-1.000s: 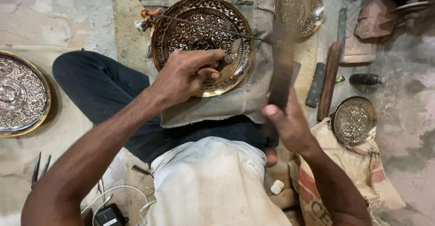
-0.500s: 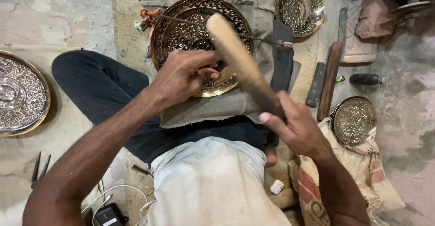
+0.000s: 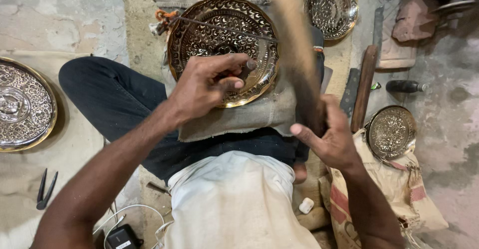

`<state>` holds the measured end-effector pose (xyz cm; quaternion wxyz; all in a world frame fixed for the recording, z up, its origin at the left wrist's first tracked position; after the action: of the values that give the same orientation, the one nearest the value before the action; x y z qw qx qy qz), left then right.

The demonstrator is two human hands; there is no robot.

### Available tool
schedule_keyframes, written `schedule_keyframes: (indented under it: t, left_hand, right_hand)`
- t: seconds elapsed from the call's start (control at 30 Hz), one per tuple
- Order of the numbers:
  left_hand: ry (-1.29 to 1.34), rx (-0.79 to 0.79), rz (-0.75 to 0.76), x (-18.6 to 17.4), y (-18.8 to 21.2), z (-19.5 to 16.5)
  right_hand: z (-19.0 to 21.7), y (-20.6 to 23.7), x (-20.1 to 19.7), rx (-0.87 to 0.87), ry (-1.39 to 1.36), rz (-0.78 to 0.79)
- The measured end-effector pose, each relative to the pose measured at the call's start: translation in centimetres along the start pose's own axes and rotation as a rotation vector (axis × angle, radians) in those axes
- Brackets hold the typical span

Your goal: The person sits on the floor and uses a hammer and chisel to engrave intricate patterns into a brass plate. They repeatedly strike the chisel to create detailed designs on the plate's surface.

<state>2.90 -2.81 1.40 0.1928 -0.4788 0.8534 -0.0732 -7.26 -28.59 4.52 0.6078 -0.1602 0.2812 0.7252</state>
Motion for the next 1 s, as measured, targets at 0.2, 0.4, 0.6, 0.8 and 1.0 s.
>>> schedule_keyframes:
  t: [0.2,0.4,0.6,0.8,1.0]
  left_hand:
    - [-0.141,-0.012,0.048,0.6,-0.4,-0.5]
    - [-0.242,-0.048,0.146,0.6,-0.7,-0.5]
    - [-0.250,0.053,0.105,0.4,-0.7,-0.7]
    - [-0.272,-0.057,0.127,1.0,-0.1,0.4]
    - [-0.177,-0.112,-0.171,1.2,1.4,0.2]
  right_hand:
    - [0.0,-1.4,-1.6,-0.138,-0.027,-0.253]
    - [-2.9,-1.5,-1.8,-0.015,-0.546,-0.328]
    - [-1.4,-1.0,-0.4,-0.178,-0.147,-0.142]
    - [-1.6,-0.3,-0.4,-0.090,-0.005,-0.056]
    - [-2.7,-1.9,-2.2,-0.070,0.034,-0.188]
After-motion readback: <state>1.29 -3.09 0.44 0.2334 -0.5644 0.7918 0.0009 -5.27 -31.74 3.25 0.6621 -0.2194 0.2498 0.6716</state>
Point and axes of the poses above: each hand's wrist, its own y-axis away from the middle knuckle, its own x-axis out of the palm, z = x × y, the point moved 5 cm from there along -y, towards the middle knuckle, and after that the axes turned 6 degrees about x, right-handed, at the moved point
